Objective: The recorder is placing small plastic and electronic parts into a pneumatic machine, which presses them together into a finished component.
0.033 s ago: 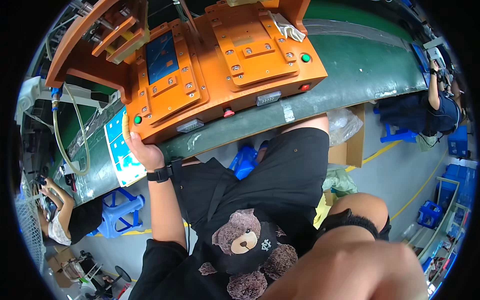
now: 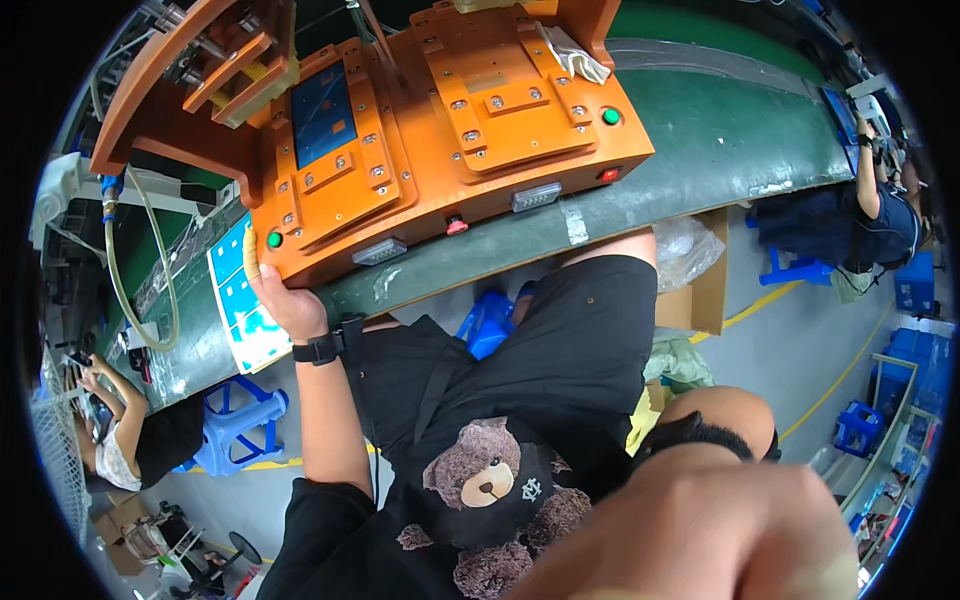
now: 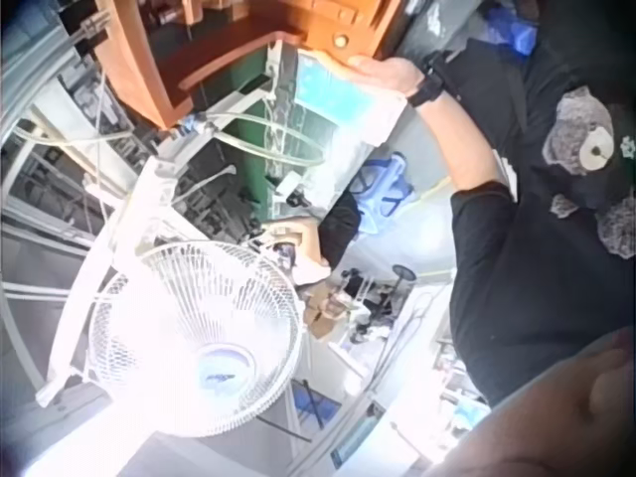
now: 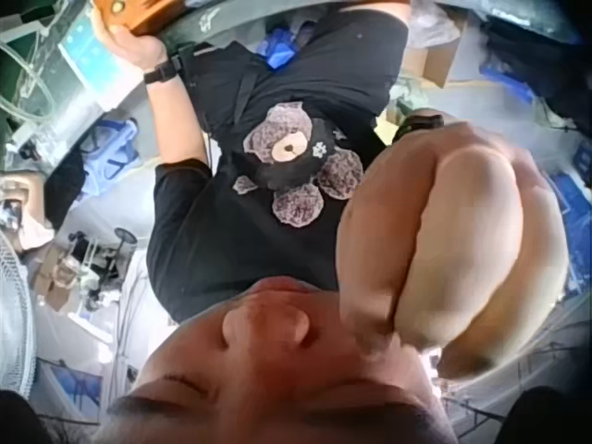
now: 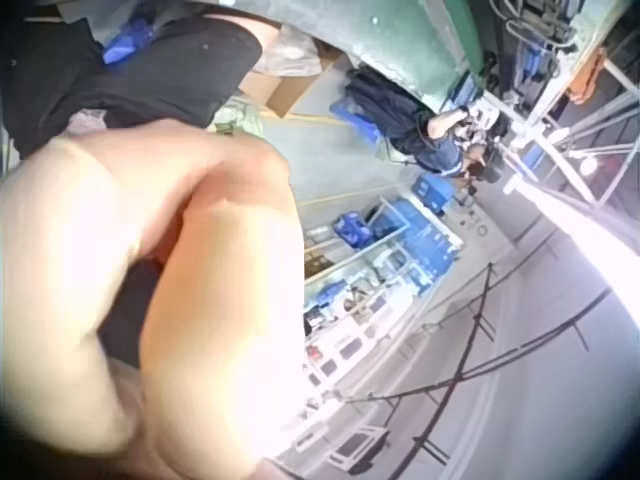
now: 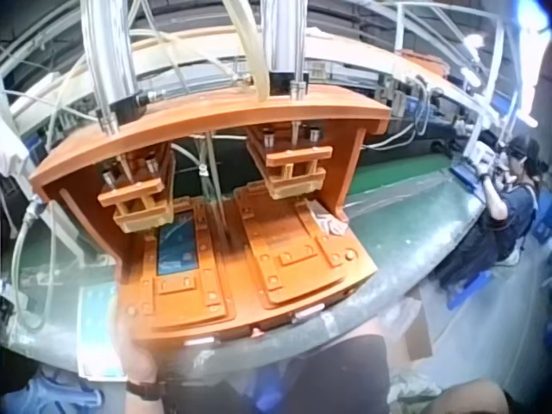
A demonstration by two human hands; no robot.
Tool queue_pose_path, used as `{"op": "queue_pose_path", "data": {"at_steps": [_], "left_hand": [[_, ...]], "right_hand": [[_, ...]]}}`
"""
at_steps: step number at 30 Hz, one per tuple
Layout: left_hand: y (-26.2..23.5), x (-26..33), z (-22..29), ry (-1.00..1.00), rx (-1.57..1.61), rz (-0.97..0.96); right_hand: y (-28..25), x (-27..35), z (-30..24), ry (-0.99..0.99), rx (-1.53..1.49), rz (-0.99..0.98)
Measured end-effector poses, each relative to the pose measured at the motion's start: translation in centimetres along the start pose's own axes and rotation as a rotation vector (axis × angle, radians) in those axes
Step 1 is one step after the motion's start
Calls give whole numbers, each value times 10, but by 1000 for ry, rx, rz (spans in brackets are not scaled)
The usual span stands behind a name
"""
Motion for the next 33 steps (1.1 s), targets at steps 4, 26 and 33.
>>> {"op": "queue_pose_path", "data": {"at_steps": [4,26,33], "left_hand": [[-9,1,1,3,-8,9],[-3,5,0,1,76,15],[-6,2,-4,13,25,11]], "right_hand": [[-60,23,25,-59,535,31],[-317,108,-6,-382,908,870],[-322,104,-3,-440,899,835]]}}
Point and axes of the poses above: each hand's wrist, its own x-axis away from the middle knuckle, its own y-axis out of the palm, z = x × y, the point moved 5 cm from there along -x, towards the middle knuckle, and after that the axes turned 6 degrees about -z, right-handed, at the moved point
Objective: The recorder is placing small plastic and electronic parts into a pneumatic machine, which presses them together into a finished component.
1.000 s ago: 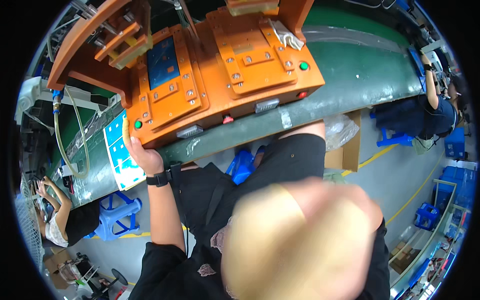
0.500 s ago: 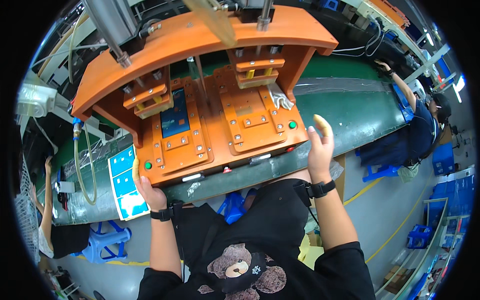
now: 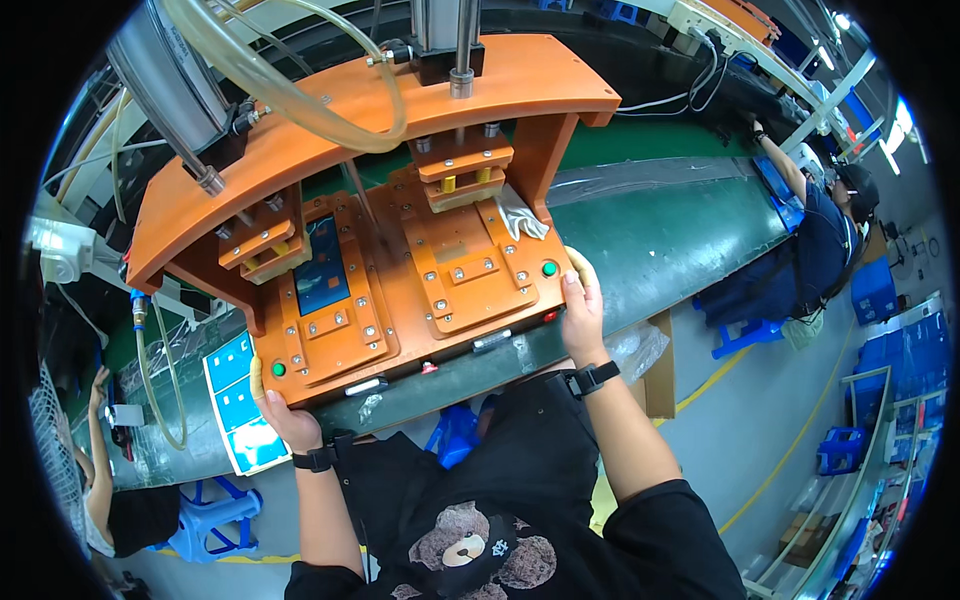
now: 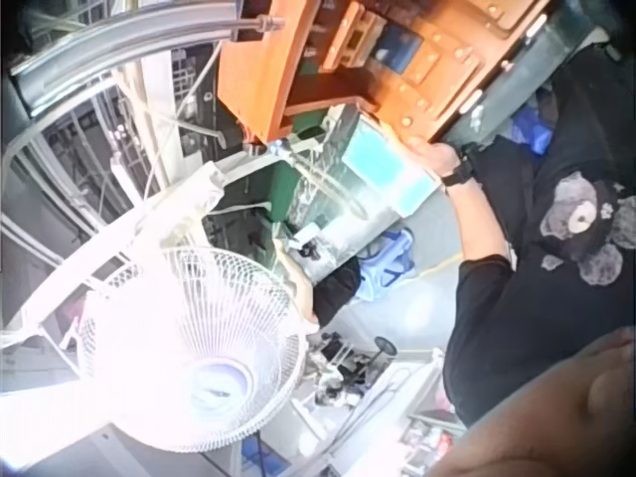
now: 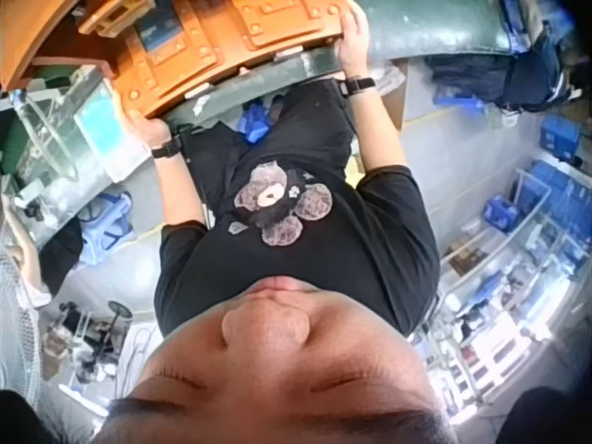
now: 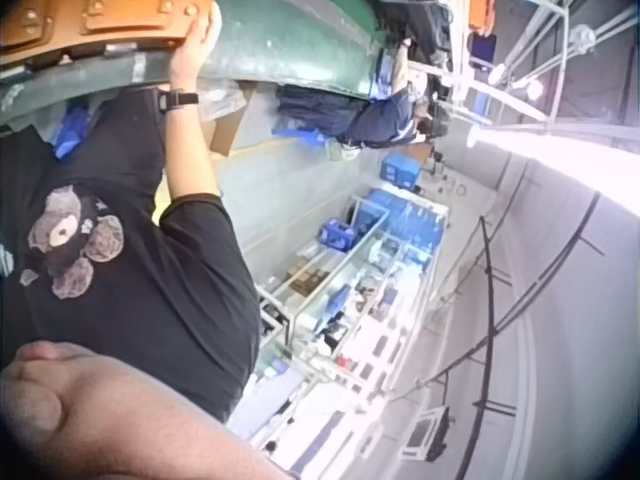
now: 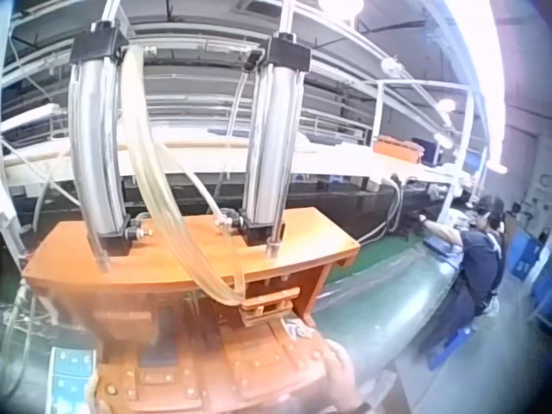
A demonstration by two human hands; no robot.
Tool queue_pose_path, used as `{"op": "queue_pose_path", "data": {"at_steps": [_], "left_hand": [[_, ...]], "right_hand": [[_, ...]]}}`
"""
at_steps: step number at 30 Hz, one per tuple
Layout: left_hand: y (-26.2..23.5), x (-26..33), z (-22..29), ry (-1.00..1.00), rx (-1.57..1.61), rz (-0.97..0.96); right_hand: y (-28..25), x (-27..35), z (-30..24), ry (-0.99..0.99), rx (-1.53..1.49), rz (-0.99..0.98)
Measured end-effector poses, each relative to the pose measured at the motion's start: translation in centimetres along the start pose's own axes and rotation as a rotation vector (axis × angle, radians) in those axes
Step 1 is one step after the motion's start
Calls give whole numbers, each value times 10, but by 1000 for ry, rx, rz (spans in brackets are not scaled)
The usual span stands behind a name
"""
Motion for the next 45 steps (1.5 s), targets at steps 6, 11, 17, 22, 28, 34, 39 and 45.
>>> {"op": "queue_pose_path", "data": {"at_steps": [6,11,17,22,28,34,39,45], "left_hand": [[1,2,-1,-42,72,3],[3,2,2,1,15,4],[0,2,0,4,-39,2],[-1,2,-1,3,-47,3],[-2,3,-1,-23,-11,5],[-1,2,1,-4,-45,-2],[-2,3,-1,-10,-11,-5],[0,4,1,-40,-4,-1]], "right_hand": [[3,1,-4,-37,51,14],[2,3,-1,-44,34,26],[1,5,1,-65,77,36],[1,5,0,-64,80,51],[4,5,0,-83,74,62],[-1,6,6,-46,34,81],[-4,6,7,-54,21,74],[-4,7,4,-34,48,96]]}}
Point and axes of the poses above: each hand's wrist, its own x-axis away from the middle knuckle, its own y-axis out of the palm, z = x × y, the point moved 5 cm from there along -x, towards the middle knuckle, and after that the axes turned 6 degrees about -z, right-handed, at the moved point
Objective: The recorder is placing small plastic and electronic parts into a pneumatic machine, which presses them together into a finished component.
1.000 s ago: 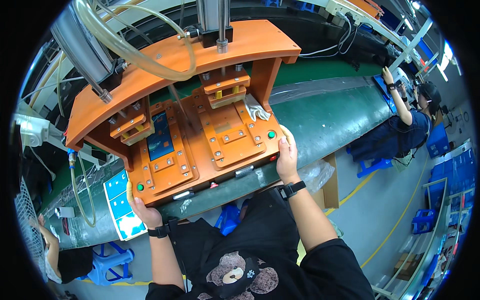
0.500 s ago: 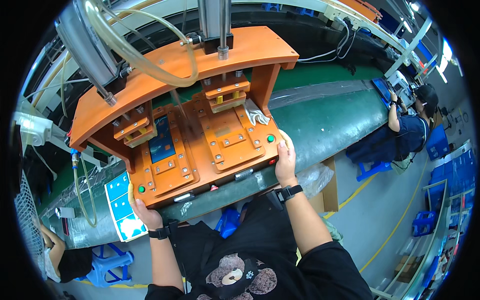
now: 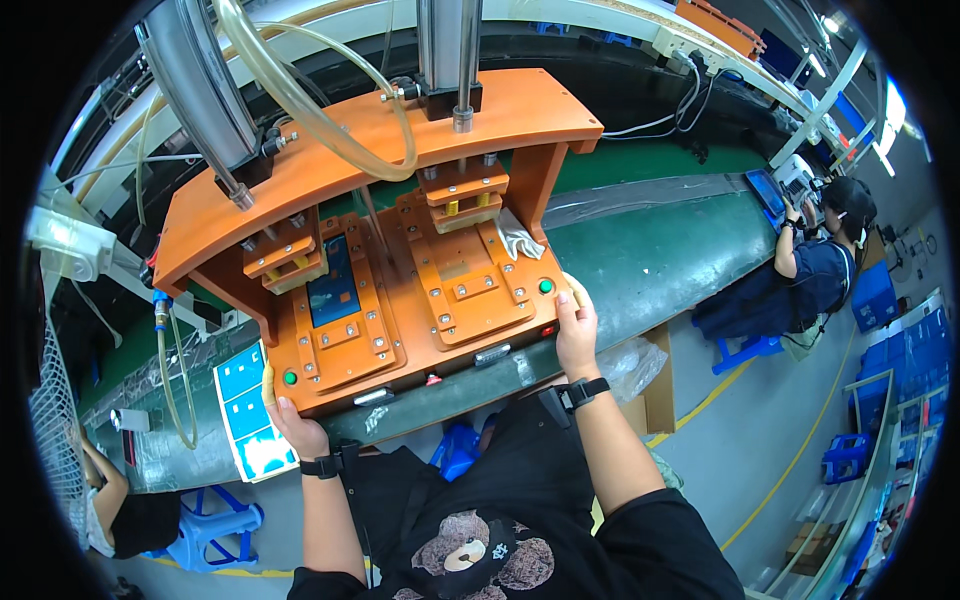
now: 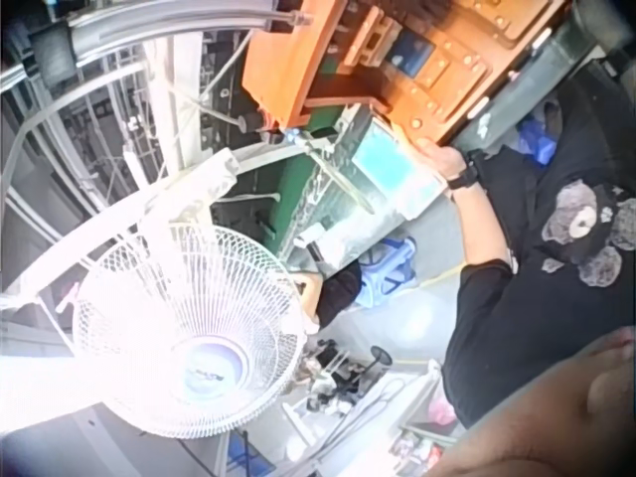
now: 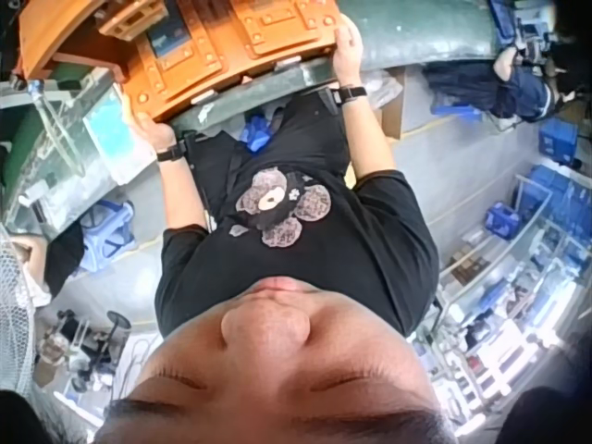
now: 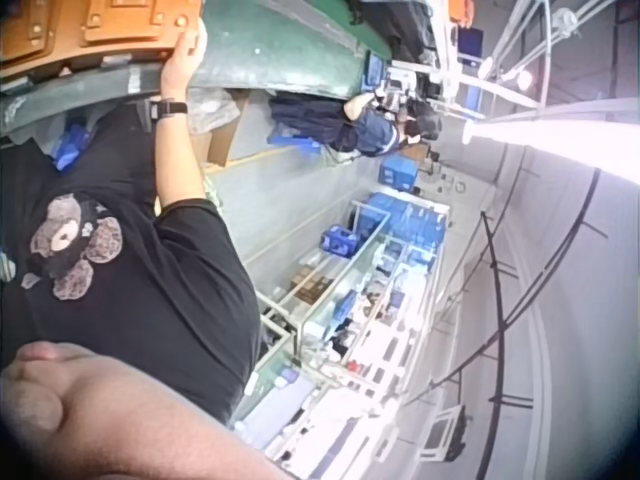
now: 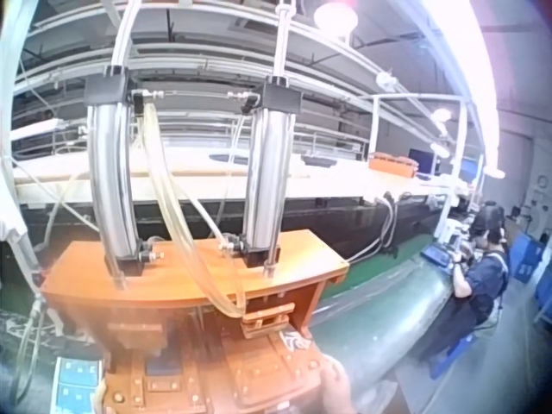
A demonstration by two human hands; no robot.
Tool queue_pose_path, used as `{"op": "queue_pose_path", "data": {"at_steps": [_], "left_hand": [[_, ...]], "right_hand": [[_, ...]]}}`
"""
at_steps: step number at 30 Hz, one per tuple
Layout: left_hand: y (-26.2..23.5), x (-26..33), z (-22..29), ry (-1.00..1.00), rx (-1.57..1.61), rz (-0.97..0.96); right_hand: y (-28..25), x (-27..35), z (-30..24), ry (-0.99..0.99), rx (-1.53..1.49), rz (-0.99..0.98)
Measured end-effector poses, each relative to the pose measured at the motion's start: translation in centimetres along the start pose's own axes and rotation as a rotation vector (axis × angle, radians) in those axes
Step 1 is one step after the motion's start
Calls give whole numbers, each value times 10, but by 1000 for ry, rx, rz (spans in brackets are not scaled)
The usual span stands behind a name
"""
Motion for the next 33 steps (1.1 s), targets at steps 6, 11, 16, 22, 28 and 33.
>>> {"op": "queue_pose_path", "data": {"at_steps": [6,11,16,22,28,33], "left_hand": [[-1,0,-1,-3,8,-6],[-3,1,-4,-31,38,17],[-3,0,-2,19,-66,-22],[-4,1,-4,4,5,5],[-4,0,-5,-13,49,-4],[-2,0,-2,0,45,-8]], "right_hand": [[2,1,-2,2,-14,10],[2,2,-1,-4,-28,4],[1,2,-1,7,-30,5],[2,3,-1,8,-22,10],[3,3,-1,-4,-19,10],[5,3,-1,6,-1,13]]}}
Point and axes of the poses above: each hand's wrist, its own x-axis away from the middle knuckle, its own y-axis out of the palm, z = x × y, the point moved 5 cm from there along -x, towards the middle knuckle, and after that the axes turned 6 degrees about -z, right-handed, at the moved point
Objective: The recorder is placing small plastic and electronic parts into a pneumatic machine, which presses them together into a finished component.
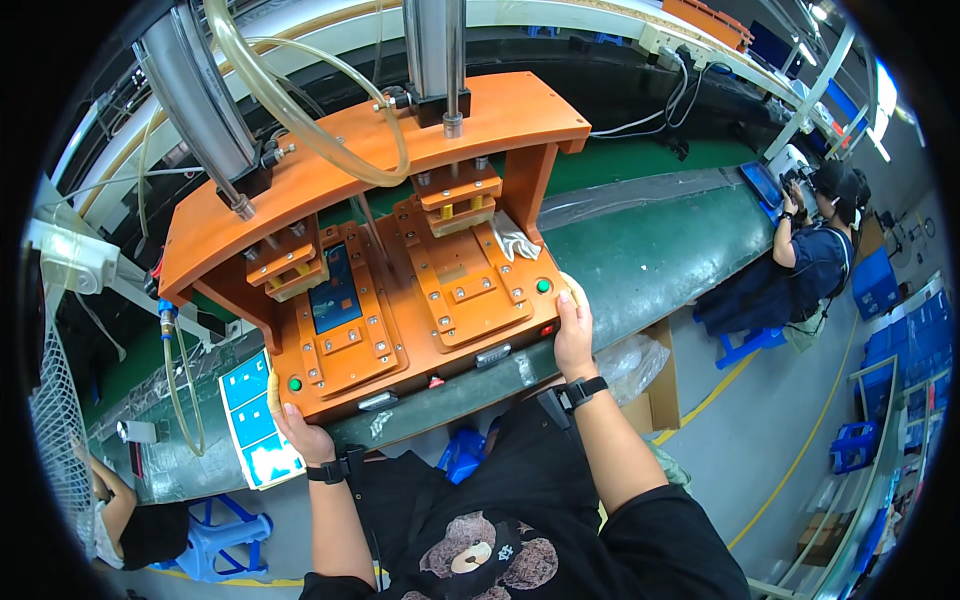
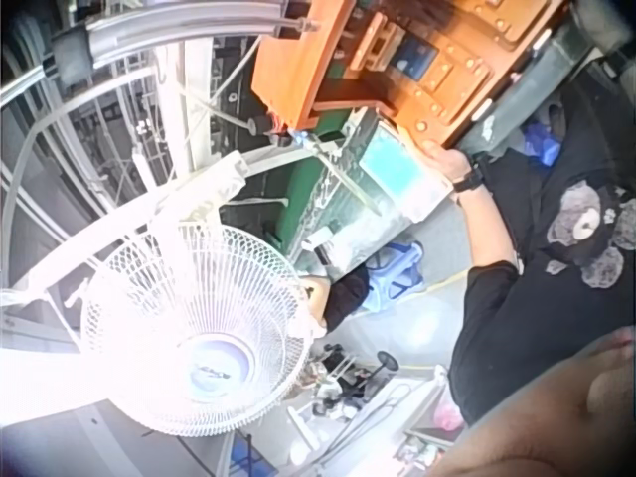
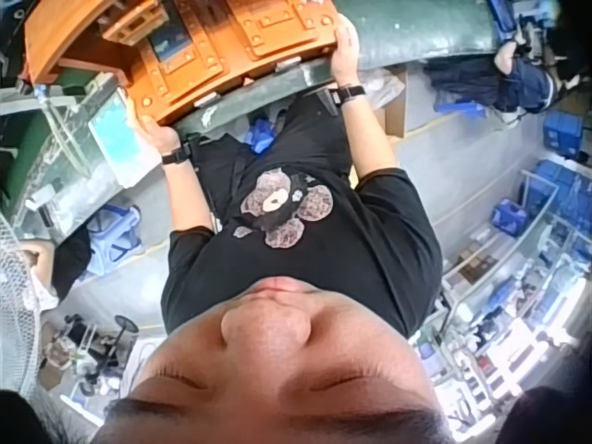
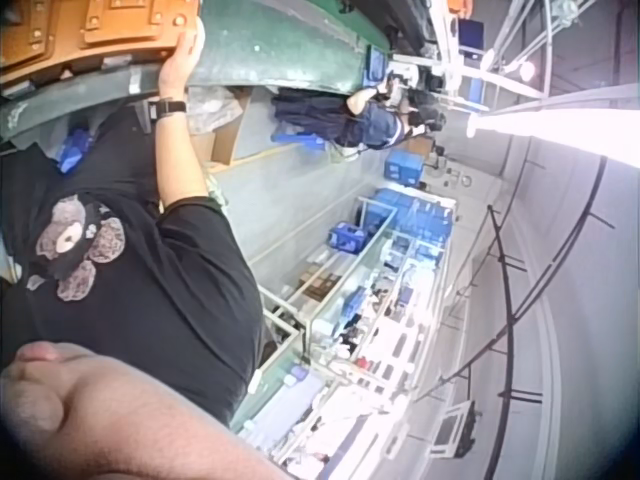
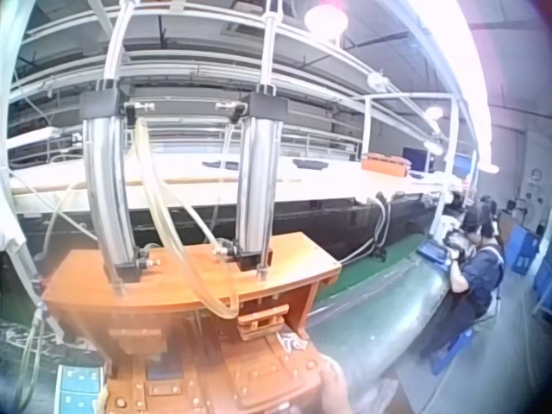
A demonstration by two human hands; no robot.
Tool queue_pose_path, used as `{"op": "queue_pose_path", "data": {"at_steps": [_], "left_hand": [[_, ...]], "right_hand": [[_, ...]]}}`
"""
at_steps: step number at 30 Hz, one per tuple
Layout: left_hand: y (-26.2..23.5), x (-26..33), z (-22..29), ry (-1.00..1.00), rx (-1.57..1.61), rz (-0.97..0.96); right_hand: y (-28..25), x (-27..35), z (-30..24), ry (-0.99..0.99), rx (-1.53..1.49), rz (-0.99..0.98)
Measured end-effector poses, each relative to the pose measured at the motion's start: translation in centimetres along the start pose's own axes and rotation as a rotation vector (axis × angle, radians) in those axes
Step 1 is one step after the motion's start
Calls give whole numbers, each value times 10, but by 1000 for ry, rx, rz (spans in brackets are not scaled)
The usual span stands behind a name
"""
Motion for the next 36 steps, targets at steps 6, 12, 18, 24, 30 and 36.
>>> {"op": "queue_pose_path", "data": {"at_steps": [6,12,18,24,30,36], "left_hand": [[-2,0,-3,14,-55,5],[-2,0,-1,1,-72,12],[-1,0,0,22,-99,14],[-4,1,-6,-16,-30,9],[-2,0,-1,1,-59,7],[-1,0,-2,0,-57,20]], "right_hand": [[1,0,-2,-2,-12,0],[2,1,-3,10,-16,8],[-1,0,1,16,-36,12],[-6,-1,6,34,-61,19],[-5,-2,6,31,-72,17],[-5,-2,6,33,-88,8]]}}
Point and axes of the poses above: each hand's wrist, its own x-axis away from the middle knuckle, its own y-axis out of the palm, z = x × y, the point moved 5 cm from there along -x, towards the middle knuckle, and after that the axes turned 6 degrees about -z, right-handed, at the moved point
